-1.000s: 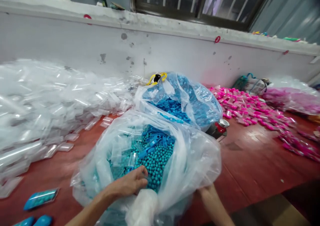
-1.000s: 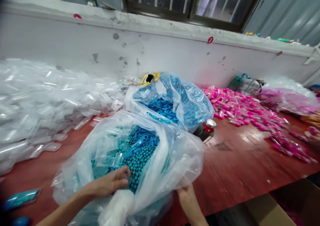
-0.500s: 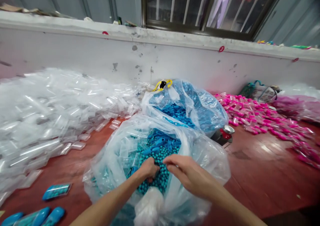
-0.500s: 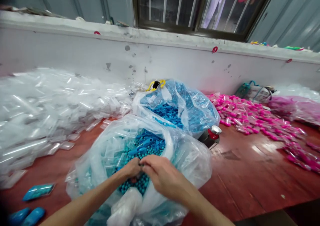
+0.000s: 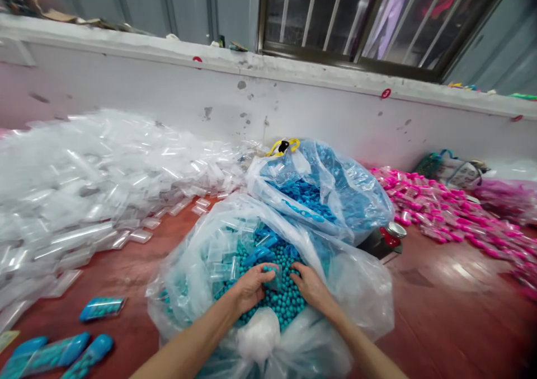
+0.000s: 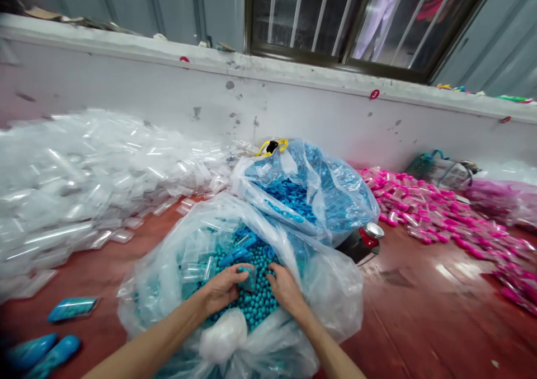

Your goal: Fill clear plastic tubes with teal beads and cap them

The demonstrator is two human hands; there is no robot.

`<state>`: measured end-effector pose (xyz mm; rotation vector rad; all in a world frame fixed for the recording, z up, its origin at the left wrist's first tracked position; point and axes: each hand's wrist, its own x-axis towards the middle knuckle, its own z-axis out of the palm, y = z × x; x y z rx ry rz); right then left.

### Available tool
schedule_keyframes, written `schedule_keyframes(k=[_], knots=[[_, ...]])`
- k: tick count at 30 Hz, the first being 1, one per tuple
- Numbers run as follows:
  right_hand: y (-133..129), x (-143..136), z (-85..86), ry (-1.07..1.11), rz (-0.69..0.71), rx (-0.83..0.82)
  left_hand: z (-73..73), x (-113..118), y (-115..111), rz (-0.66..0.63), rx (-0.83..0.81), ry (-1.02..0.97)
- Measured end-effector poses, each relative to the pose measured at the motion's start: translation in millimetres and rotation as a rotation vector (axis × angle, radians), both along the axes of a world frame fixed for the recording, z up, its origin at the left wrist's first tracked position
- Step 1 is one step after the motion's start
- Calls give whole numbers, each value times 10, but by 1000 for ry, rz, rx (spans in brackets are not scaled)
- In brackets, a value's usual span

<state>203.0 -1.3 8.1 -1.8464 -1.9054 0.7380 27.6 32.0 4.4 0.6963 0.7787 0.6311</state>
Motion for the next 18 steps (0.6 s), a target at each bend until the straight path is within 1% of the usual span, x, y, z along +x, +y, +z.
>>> schedule_keyframes(k=[2,3,5,8,11,13,15,16,18], knots=[[16,-10,-2,-14,-1,12,39,-62,-36,4,-6,-14],[13,-12,-4,-27,6,15,52,-87,-52,1,6,14],[-6,-12,-5,-68,28,9,55,-123,-75,-15,52,147],[-36,-25,-2,-142,36,-20,-4,-121,-75,-38,108,406],[-30,-78,-14,-181,2,-26,-95,-21,-32,-54,129,535],[-4,-128,-19,-175,-12,-4,-130,79,2,-64,144,568],[29,-167,-8,-152,-9,25,-125,158,18,-70,152,550],[44,-176,4,-104,-7,8,-109,176,18,-77,151,522],[68,-171,34,84,-22,-103,-55,161,4,-104,136,438]])
